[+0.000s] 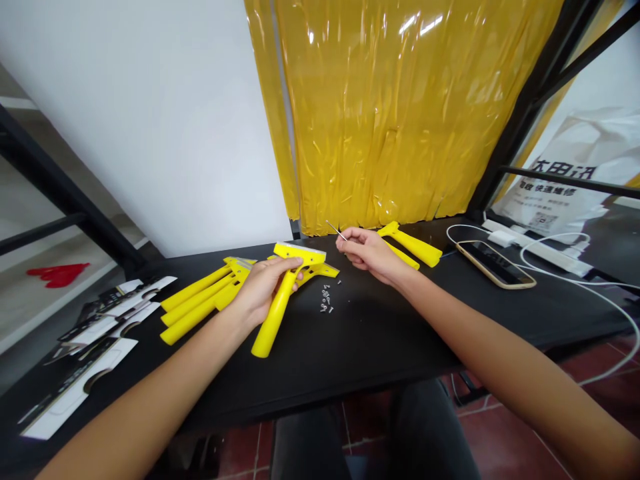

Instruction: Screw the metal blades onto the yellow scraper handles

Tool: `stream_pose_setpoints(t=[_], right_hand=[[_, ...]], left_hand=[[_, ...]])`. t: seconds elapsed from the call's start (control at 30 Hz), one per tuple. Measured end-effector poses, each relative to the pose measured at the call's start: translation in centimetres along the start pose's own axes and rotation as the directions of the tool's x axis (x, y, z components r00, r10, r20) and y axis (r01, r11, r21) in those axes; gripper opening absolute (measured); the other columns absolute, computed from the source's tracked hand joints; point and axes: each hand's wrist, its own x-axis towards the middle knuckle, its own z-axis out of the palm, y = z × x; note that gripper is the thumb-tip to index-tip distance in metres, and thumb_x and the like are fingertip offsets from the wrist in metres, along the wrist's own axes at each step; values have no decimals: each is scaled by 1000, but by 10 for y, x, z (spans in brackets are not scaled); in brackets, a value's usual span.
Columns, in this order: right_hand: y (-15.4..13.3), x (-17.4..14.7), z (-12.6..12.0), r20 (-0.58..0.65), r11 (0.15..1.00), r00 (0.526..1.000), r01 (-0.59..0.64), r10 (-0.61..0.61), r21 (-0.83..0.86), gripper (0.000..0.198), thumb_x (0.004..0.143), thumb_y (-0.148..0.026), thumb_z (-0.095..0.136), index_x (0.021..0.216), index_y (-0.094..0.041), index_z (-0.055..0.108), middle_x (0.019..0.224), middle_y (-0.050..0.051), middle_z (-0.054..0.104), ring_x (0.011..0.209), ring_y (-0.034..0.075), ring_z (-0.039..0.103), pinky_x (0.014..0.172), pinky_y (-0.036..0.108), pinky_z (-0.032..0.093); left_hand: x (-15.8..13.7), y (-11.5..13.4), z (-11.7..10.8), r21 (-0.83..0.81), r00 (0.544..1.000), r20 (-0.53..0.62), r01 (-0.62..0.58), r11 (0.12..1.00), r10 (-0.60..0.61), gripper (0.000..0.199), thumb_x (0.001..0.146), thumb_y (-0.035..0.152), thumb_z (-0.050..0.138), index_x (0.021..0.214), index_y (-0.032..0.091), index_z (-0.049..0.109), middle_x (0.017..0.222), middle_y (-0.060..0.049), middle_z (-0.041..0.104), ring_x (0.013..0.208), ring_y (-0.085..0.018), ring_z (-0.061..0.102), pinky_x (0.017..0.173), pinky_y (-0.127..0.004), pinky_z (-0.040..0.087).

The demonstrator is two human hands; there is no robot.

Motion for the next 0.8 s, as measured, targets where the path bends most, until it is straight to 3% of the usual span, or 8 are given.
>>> stream_pose_setpoints(t=[0.23, 0.43, 0.53, 0.67, 0.8], right_hand=[[-1, -1, 3, 8, 998, 998, -65, 65, 8, 20, 77, -33, 76, 87, -17, 69, 72, -2, 58, 48, 4, 29, 42, 22, 13], [3, -3, 11, 61, 985, 998, 15, -5, -170, 29, 77, -40, 79, 93, -18, 71, 80, 3, 71, 50, 6, 40, 46, 23, 27], [8, -3, 16, 23, 951, 992, 122, -121, -284, 27, 75, -40, 81, 88, -18, 72, 78, 1, 69, 54, 9, 43, 50, 25, 32], [19, -2, 20, 36, 864, 943, 317, -330, -393, 21, 79, -39, 79, 86, -19, 75, 86, 2, 65, 61, 10, 45, 57, 28, 35], [28, -1, 20, 67, 811, 924, 364, -377, -457, 23, 82, -43, 76, 87, -20, 76, 86, 2, 65, 63, 12, 46, 58, 29, 35]], left_hand=[[0, -5, 2, 11, 1000, 2, -7, 1000, 7, 25, 66, 23, 86, 82, 8, 73, 67, -7, 67, 59, -13, 61, 49, -20, 48], [-3, -7, 5, 57, 999, -8, -50, 997, 51, 28, 68, 26, 85, 85, 6, 74, 67, -8, 67, 56, -12, 59, 49, -21, 48], [-6, -7, 7, 70, 997, -28, -76, 995, 78, 27, 68, 26, 85, 84, 7, 74, 67, -8, 68, 56, -12, 60, 50, -21, 48], [-10, -6, 12, 69, 994, -33, -102, 992, 105, 25, 68, 27, 85, 81, 8, 74, 66, -7, 68, 54, -12, 59, 50, -20, 48], [-13, -6, 15, 87, 994, -35, -101, 991, 105, 23, 69, 27, 84, 78, 8, 74, 66, -7, 68, 54, -11, 58, 49, -20, 47]])
